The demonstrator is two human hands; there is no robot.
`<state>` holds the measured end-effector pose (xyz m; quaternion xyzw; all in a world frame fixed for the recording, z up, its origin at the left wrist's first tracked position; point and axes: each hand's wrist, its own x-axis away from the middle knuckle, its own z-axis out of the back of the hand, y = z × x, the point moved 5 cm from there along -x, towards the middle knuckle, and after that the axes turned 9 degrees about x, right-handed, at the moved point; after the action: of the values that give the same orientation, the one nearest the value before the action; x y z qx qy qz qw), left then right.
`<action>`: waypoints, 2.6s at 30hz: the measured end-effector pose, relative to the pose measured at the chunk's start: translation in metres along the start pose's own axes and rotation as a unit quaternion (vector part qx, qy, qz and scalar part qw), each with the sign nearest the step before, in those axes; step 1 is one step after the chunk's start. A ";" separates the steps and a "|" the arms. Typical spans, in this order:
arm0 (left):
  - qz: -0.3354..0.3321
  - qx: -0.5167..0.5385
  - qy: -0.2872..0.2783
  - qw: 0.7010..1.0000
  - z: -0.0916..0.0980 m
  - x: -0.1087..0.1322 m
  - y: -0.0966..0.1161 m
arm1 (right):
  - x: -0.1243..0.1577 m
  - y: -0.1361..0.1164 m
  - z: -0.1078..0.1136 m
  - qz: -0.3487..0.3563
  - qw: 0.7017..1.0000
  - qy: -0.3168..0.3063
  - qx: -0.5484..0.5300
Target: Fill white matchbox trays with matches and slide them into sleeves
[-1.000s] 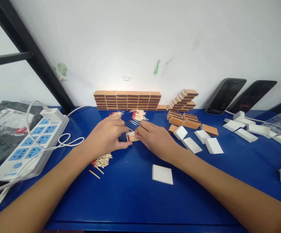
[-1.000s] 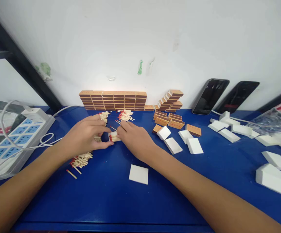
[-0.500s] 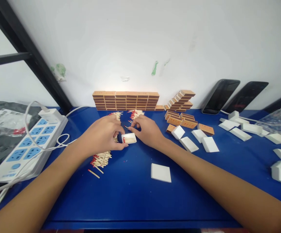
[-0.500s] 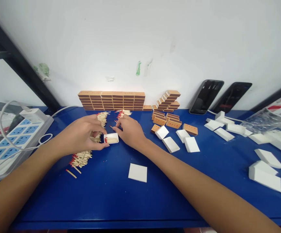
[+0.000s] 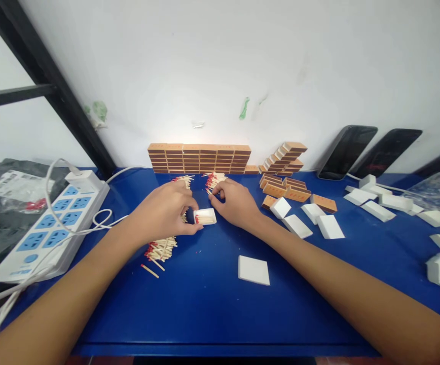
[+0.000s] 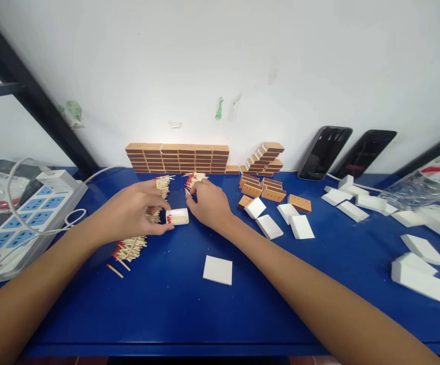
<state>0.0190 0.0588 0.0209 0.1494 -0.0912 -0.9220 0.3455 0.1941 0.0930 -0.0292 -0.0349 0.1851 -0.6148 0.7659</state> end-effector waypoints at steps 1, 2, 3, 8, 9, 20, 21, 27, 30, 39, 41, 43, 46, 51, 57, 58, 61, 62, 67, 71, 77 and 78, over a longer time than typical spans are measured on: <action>0.000 -0.001 0.000 1.000 0.000 0.000 0.000 | 0.000 0.000 0.000 -0.002 1.000 -0.001 0.000; -0.001 -0.002 0.000 1.000 0.000 0.000 0.000 | 0.000 0.000 -0.001 -0.004 1.000 -0.001 0.001; -0.003 -0.003 0.002 1.000 0.000 0.000 0.000 | 0.000 0.000 -0.001 -0.006 1.000 -0.002 0.001; -0.013 -0.005 0.007 1.000 -0.001 0.001 0.000 | -0.002 0.001 0.000 -0.018 0.999 -0.027 0.013; -0.013 -0.005 0.007 1.000 -0.001 0.001 -0.001 | -0.002 0.002 0.001 -0.016 0.999 -0.035 0.017; 0.008 -0.017 0.007 1.000 0.000 -0.001 -0.002 | 0.022 0.012 0.033 0.081 0.996 -0.029 -0.005; 0.010 -0.016 0.007 1.000 0.000 -0.001 -0.002 | 0.026 0.009 0.035 0.100 0.994 -0.032 -0.005; -0.001 0.008 0.020 1.000 -0.002 -0.001 0.001 | 0.041 -0.019 0.029 0.154 0.985 -0.068 0.046; -0.004 0.016 0.021 1.000 -0.003 -0.001 0.001 | 0.041 -0.023 0.023 0.155 0.982 -0.075 0.071; -0.020 0.013 0.035 0.999 -0.005 0.000 0.000 | 0.042 -0.013 0.024 0.162 0.984 -0.075 -0.013; -0.020 0.013 0.034 0.999 -0.004 0.000 0.000 | 0.039 -0.012 0.022 0.169 0.982 -0.066 -0.049; -0.021 0.014 0.032 0.999 -0.004 0.000 0.000 | 0.032 -0.007 0.022 0.158 0.984 -0.041 -0.078; -0.026 0.010 0.029 0.999 -0.005 -0.001 0.000 | 0.013 0.008 0.024 0.095 0.992 0.033 -0.080; -0.025 0.003 0.028 0.999 -0.004 -0.001 0.000 | -0.007 0.019 0.011 0.052 0.998 0.036 -0.014; -0.016 -0.010 0.018 1.000 -0.005 -0.001 0.002 | -0.004 0.016 0.006 0.053 0.998 0.031 0.014; -0.015 -0.011 0.017 1.000 -0.005 -0.001 0.002 | -0.004 0.015 0.006 0.055 0.998 0.029 0.016; -0.014 -0.012 0.020 1.000 -0.005 -0.001 0.002 | -0.006 0.017 0.004 0.057 0.998 0.025 0.012; -0.014 -0.012 0.021 1.000 -0.005 -0.001 0.001 | -0.006 0.018 0.004 0.056 0.998 0.026 0.009; -0.022 -0.015 0.021 0.999 -0.005 -0.002 0.000 | -0.007 0.021 0.002 0.051 0.998 0.025 0.002; -0.012 -0.015 0.017 1.000 -0.005 -0.001 0.000 | -0.004 0.019 0.004 0.053 0.999 0.008 0.010; -0.009 -0.011 0.012 1.000 -0.005 -0.002 0.000 | 0.000 0.016 0.003 0.081 0.997 -0.016 -0.013; -0.008 -0.010 0.011 1.000 -0.005 -0.002 0.000 | 0.000 0.016 0.004 0.087 0.996 -0.012 -0.016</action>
<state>0.0224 0.0597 0.0163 0.1566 -0.0770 -0.9239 0.3404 0.2103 0.0959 -0.0303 -0.0387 0.1883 -0.5425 0.8178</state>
